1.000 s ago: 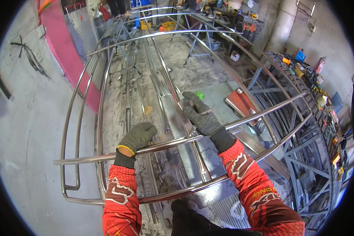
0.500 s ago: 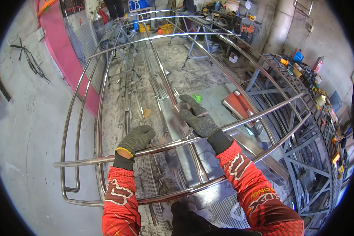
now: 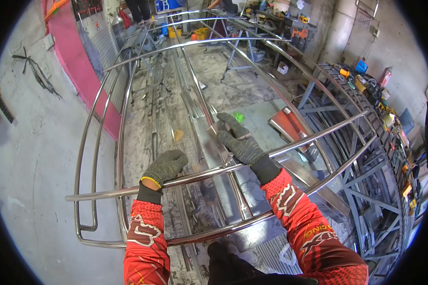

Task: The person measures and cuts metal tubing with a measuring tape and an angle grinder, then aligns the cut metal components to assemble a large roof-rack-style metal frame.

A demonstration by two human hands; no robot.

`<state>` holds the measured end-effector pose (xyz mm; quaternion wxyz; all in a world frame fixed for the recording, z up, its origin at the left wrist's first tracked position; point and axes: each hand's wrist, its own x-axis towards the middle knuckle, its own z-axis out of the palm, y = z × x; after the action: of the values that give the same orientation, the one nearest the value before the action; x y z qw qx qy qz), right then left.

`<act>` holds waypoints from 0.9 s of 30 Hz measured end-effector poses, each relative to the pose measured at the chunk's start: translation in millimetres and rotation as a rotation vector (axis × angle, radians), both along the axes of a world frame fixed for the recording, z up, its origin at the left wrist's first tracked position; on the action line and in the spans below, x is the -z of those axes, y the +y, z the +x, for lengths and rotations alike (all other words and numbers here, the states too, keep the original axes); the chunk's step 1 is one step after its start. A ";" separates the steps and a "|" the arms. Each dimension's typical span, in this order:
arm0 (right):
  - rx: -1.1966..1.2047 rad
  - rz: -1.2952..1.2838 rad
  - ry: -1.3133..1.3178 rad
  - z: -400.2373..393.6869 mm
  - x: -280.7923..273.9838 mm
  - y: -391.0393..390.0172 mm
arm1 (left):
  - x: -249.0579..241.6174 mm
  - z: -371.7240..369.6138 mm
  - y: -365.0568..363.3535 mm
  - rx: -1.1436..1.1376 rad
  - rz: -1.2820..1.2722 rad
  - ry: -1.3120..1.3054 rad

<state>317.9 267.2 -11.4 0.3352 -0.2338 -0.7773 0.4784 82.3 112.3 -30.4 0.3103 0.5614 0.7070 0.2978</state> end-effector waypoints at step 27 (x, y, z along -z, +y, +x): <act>0.041 -0.040 0.000 -4.0 -1.2 -3.8 | -3.1 2.9 0.0 -0.055 -0.082 -0.002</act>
<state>313.9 263.3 -10.1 0.3401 -0.2564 -0.7625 0.4870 85.3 112.4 -27.3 0.3256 0.5283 0.7334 0.2774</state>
